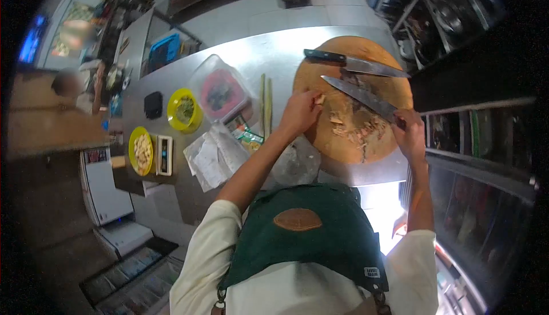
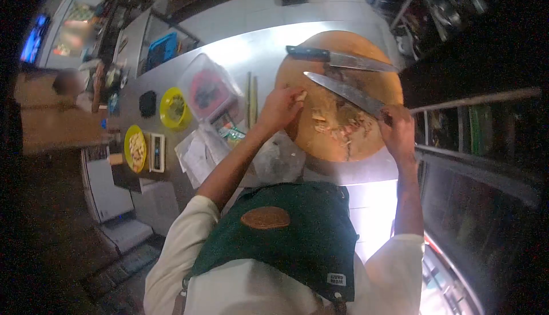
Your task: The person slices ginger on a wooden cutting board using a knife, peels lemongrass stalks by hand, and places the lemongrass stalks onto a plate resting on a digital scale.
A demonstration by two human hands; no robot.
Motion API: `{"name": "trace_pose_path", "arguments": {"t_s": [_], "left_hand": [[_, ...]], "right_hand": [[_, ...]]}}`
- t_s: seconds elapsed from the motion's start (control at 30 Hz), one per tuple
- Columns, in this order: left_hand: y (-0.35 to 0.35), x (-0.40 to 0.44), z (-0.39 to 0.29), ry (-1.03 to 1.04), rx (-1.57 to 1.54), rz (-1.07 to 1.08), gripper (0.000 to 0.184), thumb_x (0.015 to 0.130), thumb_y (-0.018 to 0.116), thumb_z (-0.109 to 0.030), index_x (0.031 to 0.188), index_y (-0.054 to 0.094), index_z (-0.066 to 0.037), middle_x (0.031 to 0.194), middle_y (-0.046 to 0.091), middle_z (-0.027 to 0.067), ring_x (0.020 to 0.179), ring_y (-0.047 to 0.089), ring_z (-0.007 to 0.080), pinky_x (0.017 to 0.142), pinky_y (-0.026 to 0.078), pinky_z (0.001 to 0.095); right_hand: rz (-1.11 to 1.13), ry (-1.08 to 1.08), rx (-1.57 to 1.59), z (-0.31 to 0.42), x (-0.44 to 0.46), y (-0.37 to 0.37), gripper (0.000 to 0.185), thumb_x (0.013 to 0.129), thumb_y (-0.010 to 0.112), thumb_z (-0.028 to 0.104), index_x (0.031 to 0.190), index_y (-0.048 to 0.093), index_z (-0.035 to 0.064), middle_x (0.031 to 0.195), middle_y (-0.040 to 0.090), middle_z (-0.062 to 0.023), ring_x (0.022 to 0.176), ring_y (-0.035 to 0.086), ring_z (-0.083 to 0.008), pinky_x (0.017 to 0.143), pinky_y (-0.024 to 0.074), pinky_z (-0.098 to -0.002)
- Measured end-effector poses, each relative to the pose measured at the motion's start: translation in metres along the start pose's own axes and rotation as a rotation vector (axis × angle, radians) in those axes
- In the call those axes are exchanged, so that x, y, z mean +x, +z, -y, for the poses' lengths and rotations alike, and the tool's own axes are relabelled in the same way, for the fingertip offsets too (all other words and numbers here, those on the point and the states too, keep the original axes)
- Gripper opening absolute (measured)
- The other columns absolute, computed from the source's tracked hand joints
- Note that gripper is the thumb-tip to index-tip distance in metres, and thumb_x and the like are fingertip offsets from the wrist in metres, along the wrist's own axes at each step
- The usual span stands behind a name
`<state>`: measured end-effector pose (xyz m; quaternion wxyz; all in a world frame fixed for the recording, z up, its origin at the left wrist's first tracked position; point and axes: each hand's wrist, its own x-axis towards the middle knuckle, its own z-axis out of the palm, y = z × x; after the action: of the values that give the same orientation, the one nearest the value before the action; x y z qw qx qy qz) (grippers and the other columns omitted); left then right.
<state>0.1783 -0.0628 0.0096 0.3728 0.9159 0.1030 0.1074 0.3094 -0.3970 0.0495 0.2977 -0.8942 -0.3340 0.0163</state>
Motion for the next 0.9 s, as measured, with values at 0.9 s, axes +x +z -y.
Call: {"name": "trace_pose_path", "arguments": {"t_s": [0.9], "left_hand": [[-0.068, -0.155, -0.034, -0.148, -0.244, 0.491, 0.03, 0.09, 0.076, -0.019, 0.116, 0.072, -0.005, 0.104, 0.066, 0.018, 0.097, 0.068, 0.0346, 0.083, 0.055, 0.0457]], "right_hand": [[0.194, -0.226, 0.167, 0.155, 0.031, 0.089, 0.024, 0.088, 0.071, 0.004, 0.112, 0.07, 0.0026, 0.101, 0.064, -0.0164, 0.093, 0.066, -0.033, 0.083, 0.0535, -0.041]]}}
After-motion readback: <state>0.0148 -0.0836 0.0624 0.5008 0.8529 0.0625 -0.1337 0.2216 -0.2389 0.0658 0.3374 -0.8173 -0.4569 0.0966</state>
